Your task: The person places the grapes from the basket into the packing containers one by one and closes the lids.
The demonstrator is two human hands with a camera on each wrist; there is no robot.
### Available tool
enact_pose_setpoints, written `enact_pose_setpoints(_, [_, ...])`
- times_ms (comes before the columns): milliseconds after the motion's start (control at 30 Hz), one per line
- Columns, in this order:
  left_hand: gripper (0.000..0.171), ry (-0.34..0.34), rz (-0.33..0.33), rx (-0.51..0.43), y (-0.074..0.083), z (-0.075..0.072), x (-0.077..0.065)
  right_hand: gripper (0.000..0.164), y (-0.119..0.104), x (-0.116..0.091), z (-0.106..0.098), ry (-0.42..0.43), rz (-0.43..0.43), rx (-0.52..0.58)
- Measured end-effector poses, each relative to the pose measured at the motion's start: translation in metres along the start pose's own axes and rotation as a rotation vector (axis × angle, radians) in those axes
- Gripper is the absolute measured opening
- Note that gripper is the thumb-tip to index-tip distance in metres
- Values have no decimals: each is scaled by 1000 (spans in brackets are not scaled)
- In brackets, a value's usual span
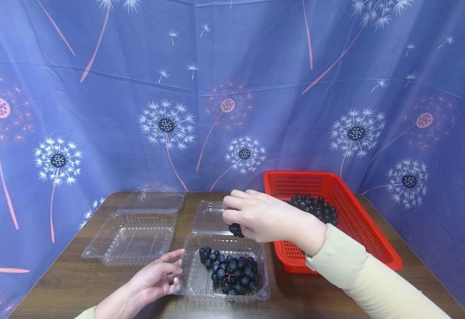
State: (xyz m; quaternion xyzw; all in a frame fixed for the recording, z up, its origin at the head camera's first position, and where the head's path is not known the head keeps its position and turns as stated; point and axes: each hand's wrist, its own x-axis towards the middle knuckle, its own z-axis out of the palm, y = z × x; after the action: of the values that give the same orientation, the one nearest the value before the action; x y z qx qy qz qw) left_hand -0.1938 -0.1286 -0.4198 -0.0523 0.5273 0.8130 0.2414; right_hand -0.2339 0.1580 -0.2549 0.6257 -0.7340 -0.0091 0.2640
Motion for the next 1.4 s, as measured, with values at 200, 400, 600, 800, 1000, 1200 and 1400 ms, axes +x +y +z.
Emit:
enact_pose_setpoints(200, [66, 2, 4, -8, -1, 1, 1, 30, -2, 2, 10, 38, -20, -1])
enact_pose_setpoints(400, [66, 3, 7, -7, -1, 1, 0, 26, -5, 4, 19, 51, -22, -1])
enact_pose_setpoints(600, [67, 1, 1, -5, -1, 1, 0, 28, -10, 9, 27, 37, -7, -5])
enact_pose_setpoints(800, [68, 1, -6, 2, 0, 1, -1, 30, -12, 12, 33, 49, -15, -7])
enact_pose_setpoints(1000, [67, 4, -3, 5, 1, 1, -1, 29, -14, 13, 39, 53, -17, -14])
enact_pose_setpoints(1200, [66, 5, -4, -1, 0, 1, -1, 28, -17, 15, 47, 75, -11, -14])
enact_pose_setpoints(1400, [64, -4, -3, -4, 0, 0, 0, 27, -21, 21, 52, 89, -27, -18])
